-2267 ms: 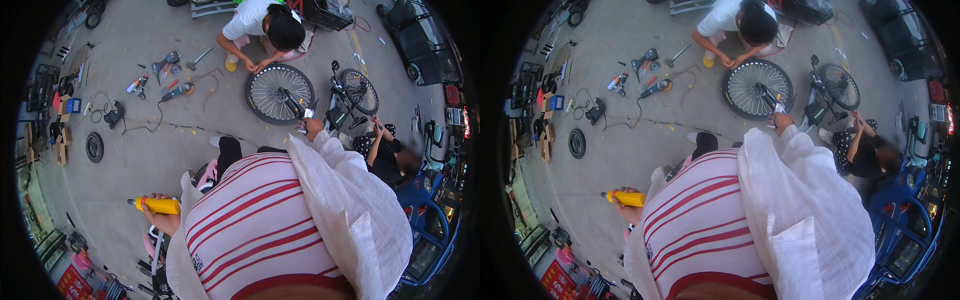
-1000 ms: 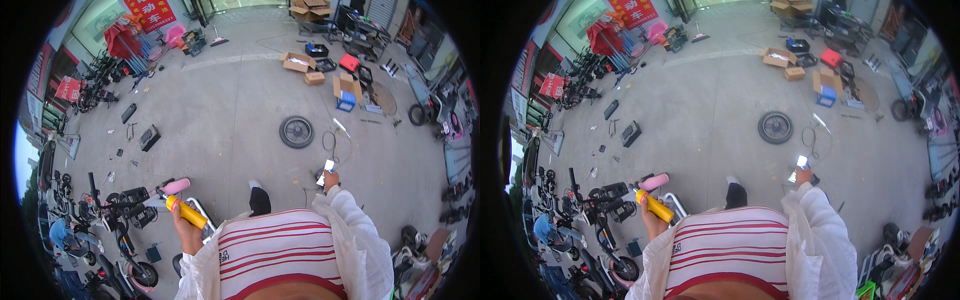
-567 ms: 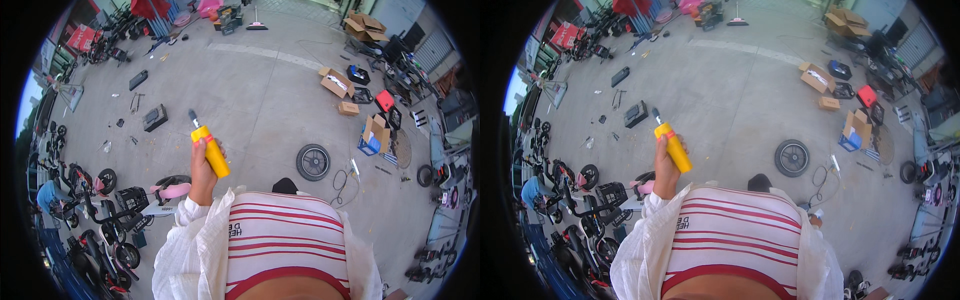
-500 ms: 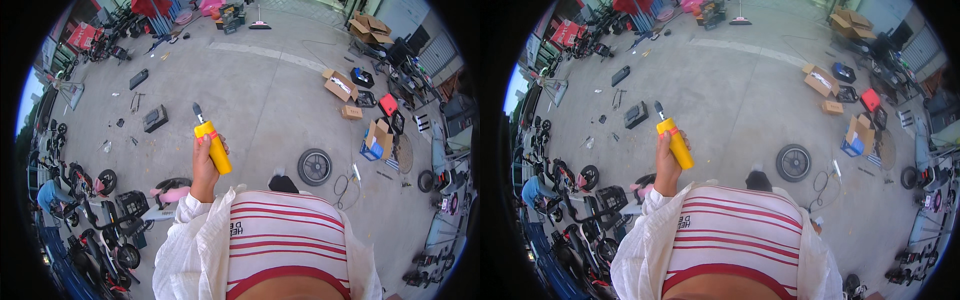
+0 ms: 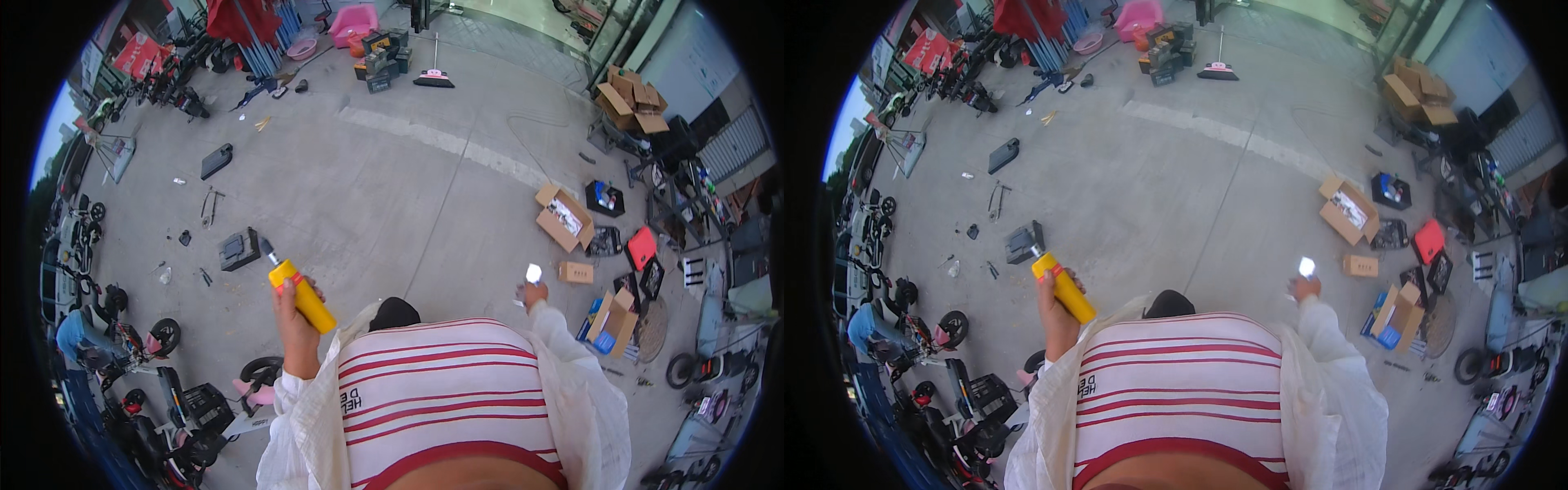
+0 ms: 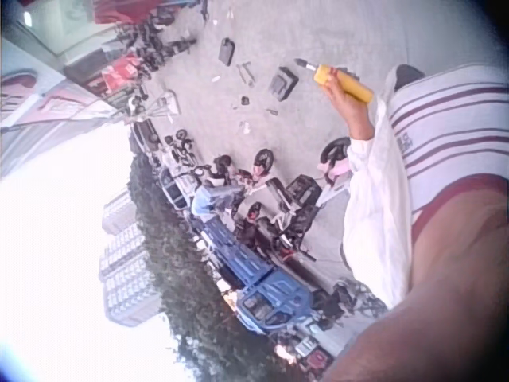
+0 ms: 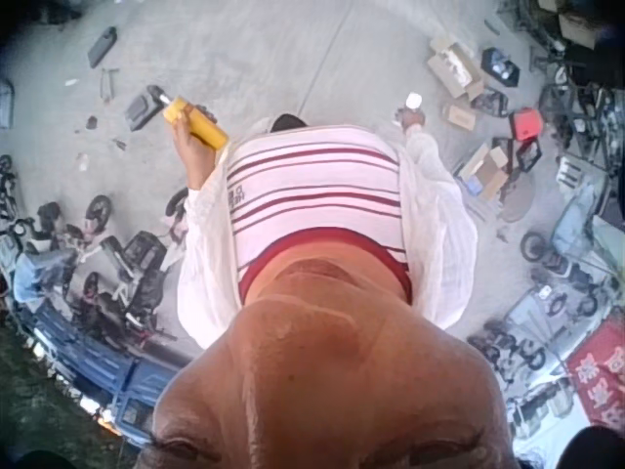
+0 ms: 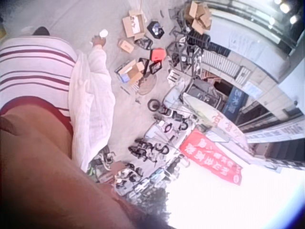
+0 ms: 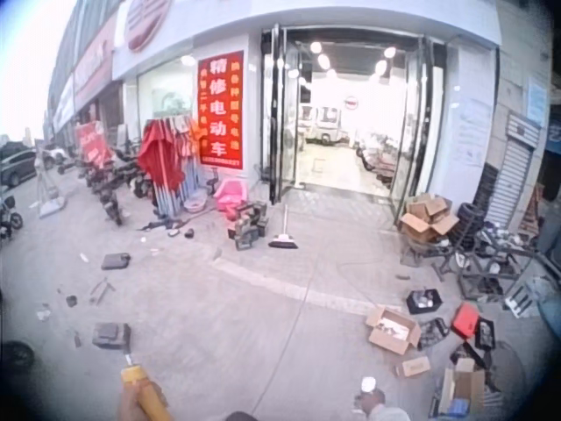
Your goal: The person installs a new inner tube into a bicycle tire, seats the tire bead onto the rim, and inflates the tire using a hand pump. The person then walks to an electric scooter and adjusts the handlebar controls.
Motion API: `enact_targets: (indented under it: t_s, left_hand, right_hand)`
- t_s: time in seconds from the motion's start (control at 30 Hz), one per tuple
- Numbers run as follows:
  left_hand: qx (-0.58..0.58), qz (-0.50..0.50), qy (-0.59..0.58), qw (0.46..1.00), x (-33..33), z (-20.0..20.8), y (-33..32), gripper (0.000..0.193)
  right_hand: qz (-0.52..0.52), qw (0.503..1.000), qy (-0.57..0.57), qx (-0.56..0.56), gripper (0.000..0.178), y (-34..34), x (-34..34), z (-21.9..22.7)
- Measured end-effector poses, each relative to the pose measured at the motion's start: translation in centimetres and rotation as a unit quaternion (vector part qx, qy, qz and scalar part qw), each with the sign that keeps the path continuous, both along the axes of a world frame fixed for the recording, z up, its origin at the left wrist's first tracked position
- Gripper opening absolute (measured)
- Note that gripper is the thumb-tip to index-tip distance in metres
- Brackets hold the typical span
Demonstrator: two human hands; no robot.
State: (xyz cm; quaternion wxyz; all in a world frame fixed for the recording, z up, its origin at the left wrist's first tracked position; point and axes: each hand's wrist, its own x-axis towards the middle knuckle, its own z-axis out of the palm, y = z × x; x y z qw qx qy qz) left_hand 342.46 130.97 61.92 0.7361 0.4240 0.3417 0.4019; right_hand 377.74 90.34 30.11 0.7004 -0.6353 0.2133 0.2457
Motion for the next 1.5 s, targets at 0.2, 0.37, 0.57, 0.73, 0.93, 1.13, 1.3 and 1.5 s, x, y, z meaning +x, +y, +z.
enact_targets:
  t_s: [0.2, 0.37, 0.57, 0.73, 0.93, 1.13, 1.3, 1.5]
  left_hand:
    - [-0.022, 0.081, 0.023, 0.996, 13.4, -3.4, 11.1, 0.028]
    - [-0.07, 0.066, -0.016, 0.995, 28.4, -5.0, 22.7, 0.027]
    - [-0.13, 0.0, -0.053, 0.99, 49.1, -1.3, 34.5, 0.028]
    - [-0.11, 0.027, 0.01, 0.994, 61.4, -3.4, 43.3, 0.028]
    - [-0.213, 0.132, -0.029, 0.968, 74.0, -8.1, 52.8, 0.027]
    - [-0.219, 0.2, 0.003, 0.955, 82.1, -6.7, 61.3, 0.026]
    - [-0.162, 0.194, 0.068, 0.965, 87.8, -14.6, 71.9, 0.024]
    - [-0.214, 0.161, 0.098, 0.959, 95.0, -25.1, 85.2, 0.023]
  right_hand:
    - [0.14, 0.984, -0.106, -0.013, 0.021, 25.0, 17.6, 9.1]
    - [0.099, 0.992, -0.002, -0.079, 0.025, 28.9, 25.7, 3.8]
    - [0.304, 0.721, -0.094, -0.616, 0.033, 13.8, 39.6, -5.5]
    - [0.472, 0.579, -0.01, -0.665, 0.031, 13.7, 48.1, -10.6]
    - [0.484, 0.503, -0.151, -0.699, 0.033, 31.4, 77.6, -14.7]
    - [0.315, 0.924, -0.037, -0.216, 0.022, 79.0, 89.8, 1.8]
    - [0.439, 0.87, -0.094, -0.203, 0.023, 103.1, 94.9, 4.4]
    - [0.529, 0.822, -0.016, -0.21, 0.027, 120.5, 95.3, -6.4]
